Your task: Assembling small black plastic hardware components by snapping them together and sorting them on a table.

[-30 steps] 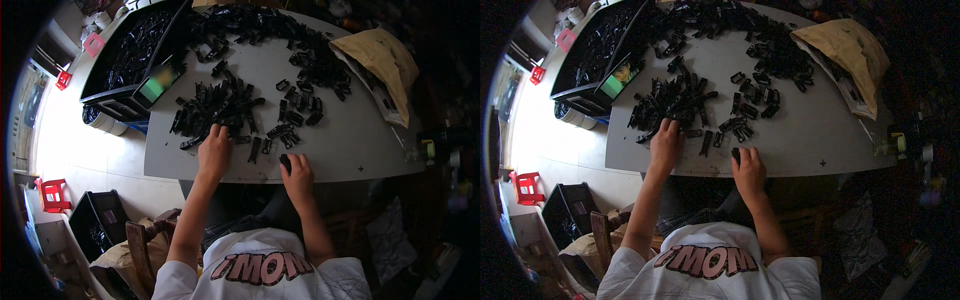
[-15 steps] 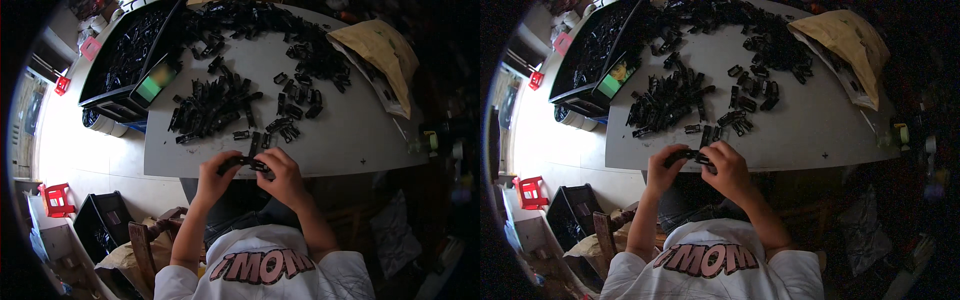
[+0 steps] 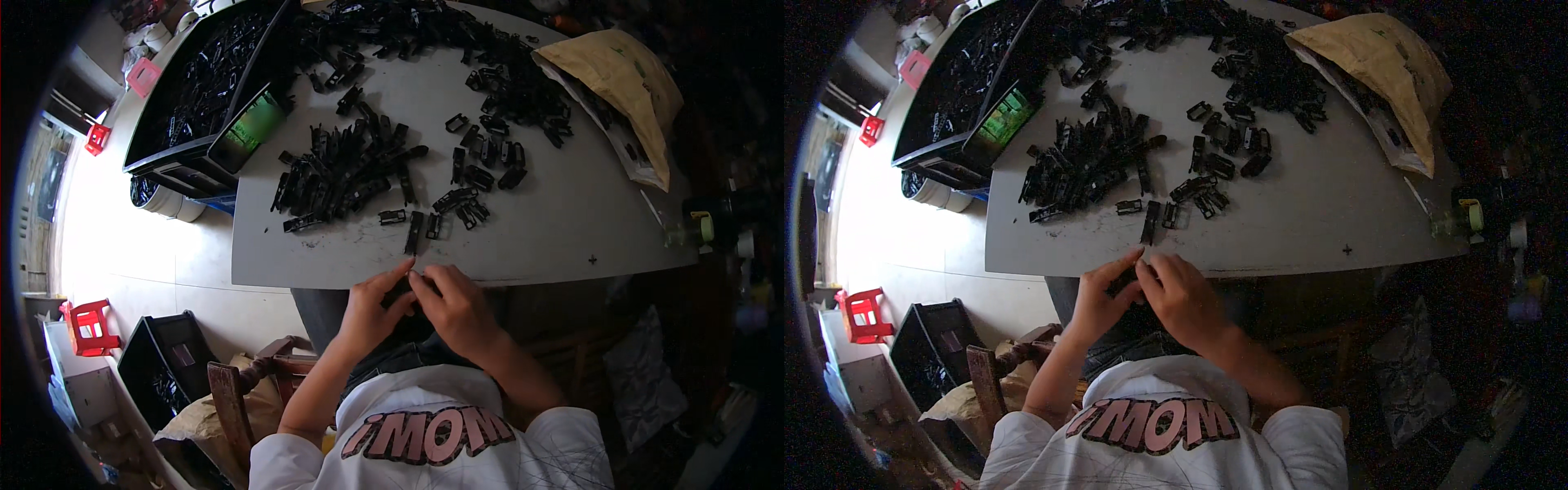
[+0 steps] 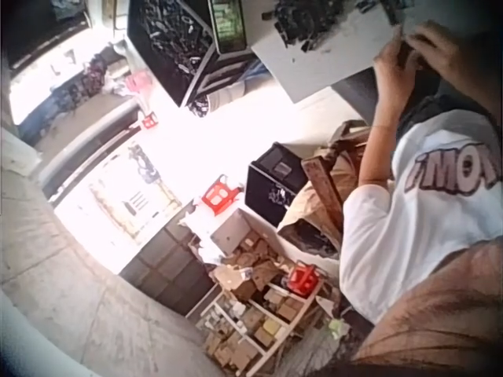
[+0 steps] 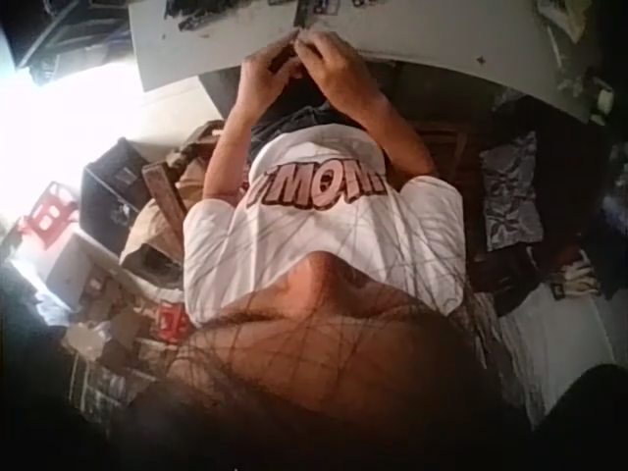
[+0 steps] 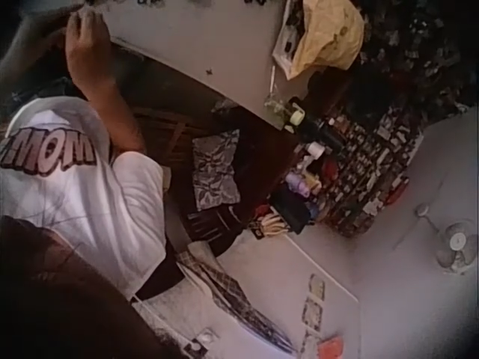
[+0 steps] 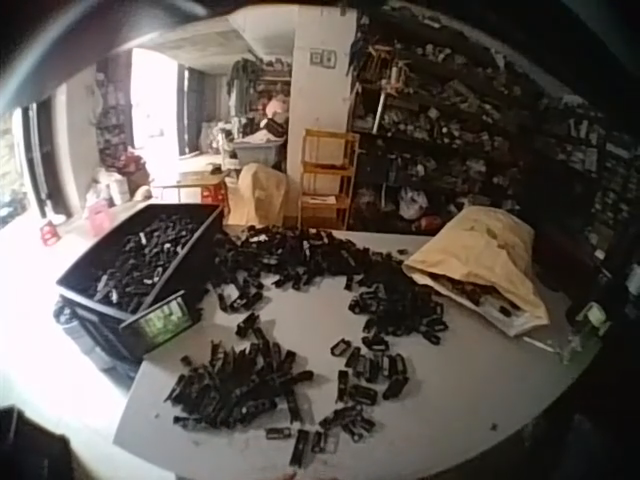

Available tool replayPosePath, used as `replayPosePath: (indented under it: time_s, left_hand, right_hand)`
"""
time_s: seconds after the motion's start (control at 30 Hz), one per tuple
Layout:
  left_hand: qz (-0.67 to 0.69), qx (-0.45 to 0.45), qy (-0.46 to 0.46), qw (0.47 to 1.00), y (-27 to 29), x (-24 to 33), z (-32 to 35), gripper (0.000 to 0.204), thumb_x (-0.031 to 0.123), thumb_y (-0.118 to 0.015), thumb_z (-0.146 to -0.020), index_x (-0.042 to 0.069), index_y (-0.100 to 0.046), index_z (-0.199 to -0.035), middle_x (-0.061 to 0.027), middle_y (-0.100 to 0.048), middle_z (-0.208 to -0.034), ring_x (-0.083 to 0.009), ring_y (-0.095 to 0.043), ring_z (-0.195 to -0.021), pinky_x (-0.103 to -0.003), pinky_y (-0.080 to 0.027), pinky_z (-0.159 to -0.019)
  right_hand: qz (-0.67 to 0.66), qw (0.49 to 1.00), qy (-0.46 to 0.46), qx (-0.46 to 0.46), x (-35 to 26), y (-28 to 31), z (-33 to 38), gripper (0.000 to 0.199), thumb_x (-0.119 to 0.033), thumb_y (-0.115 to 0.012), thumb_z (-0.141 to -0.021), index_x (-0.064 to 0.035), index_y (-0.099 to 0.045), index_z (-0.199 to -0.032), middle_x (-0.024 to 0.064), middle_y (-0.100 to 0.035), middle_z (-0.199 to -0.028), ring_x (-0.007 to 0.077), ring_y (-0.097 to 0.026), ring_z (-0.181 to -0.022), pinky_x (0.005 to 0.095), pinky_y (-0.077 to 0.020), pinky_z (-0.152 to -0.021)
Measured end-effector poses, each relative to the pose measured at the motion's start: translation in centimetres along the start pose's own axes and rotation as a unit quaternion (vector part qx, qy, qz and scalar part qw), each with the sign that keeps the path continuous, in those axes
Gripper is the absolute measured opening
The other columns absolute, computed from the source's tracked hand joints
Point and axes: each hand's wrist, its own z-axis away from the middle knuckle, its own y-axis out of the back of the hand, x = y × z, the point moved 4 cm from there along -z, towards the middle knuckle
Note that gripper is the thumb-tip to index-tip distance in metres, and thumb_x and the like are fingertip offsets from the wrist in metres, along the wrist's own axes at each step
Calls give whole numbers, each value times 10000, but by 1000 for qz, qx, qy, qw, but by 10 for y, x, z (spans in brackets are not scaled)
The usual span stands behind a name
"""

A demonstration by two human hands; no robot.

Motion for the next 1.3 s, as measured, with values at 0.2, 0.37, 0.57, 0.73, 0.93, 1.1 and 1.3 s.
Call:
replayPosePath:
  time_s: [0.2,0.37,0.57,0.73,0.93,1.1,1.3]
  left_hand:
    - [145,7,49,988,3,-4,5,338,39,-583,-874,13,-558,-1210,-26,-596,-818,-65,-526,-590,-216,-441,-556]
    - [173,-39,48,983,4,-9,8,283,83,-569,-902,10,-569,-1175,-10,-578,-782,-57,-514,-574,-210,-428,-539]
    - [229,57,109,966,14,-37,8,131,108,-597,-897,4,-579,-974,25,-539,-703,-50,-474,-571,-189,-367,-523]
    - [97,90,26,991,23,-36,0,81,30,-608,-838,1,-564,-900,-22,-582,-805,-83,-525,-682,-222,-411,-641]
    - [-83,135,-47,986,43,-30,-17,139,-59,-547,-793,23,-562,-905,-45,-551,-834,-125,-519,-687,-248,-428,-650]
    - [-216,115,-85,966,30,-12,-42,316,-55,-570,-750,91,-597,-1029,-104,-561,-913,-252,-588,-717,-308,-473,-644]
    - [-492,-34,-169,853,2,-7,-70,441,32,-543,-781,199,-572,-1189,-99,-501,-1084,-299,-622,-804,-394,-515,-642]
  right_hand:
    - [-150,983,-107,-16,18,-4,12,311,-51,-715,-730,16,-612,-1016,103,-536,-957,200,-573,-742,300,-487,-629]
    - [-498,834,-237,-36,47,-34,36,192,-103,-717,-792,32,-600,-861,73,-558,-803,114,-542,-668,263,-439,-555]
    - [-121,984,-105,73,65,-22,-3,183,-105,-626,-856,-7,-591,-1007,108,-563,-882,240,-601,-750,343,-469,-588]
    - [-8,985,-172,11,73,-38,-17,200,-53,-612,-809,-28,-570,-1003,137,-558,-910,341,-585,-775,398,-482,-649]
    - [-112,958,-241,105,83,-35,5,206,-58,-574,-807,-20,-552,-1008,168,-608,-900,355,-614,-802,409,-496,-676]
    - [-46,964,-257,48,83,-32,15,171,-89,-471,-878,-16,-544,-1014,221,-617,-874,360,-621,-812,454,-484,-653]
    - [73,920,-354,-153,100,-14,-14,111,-155,-508,-908,-60,-549,-949,168,-628,-887,357,-613,-799,456,-478,-656]
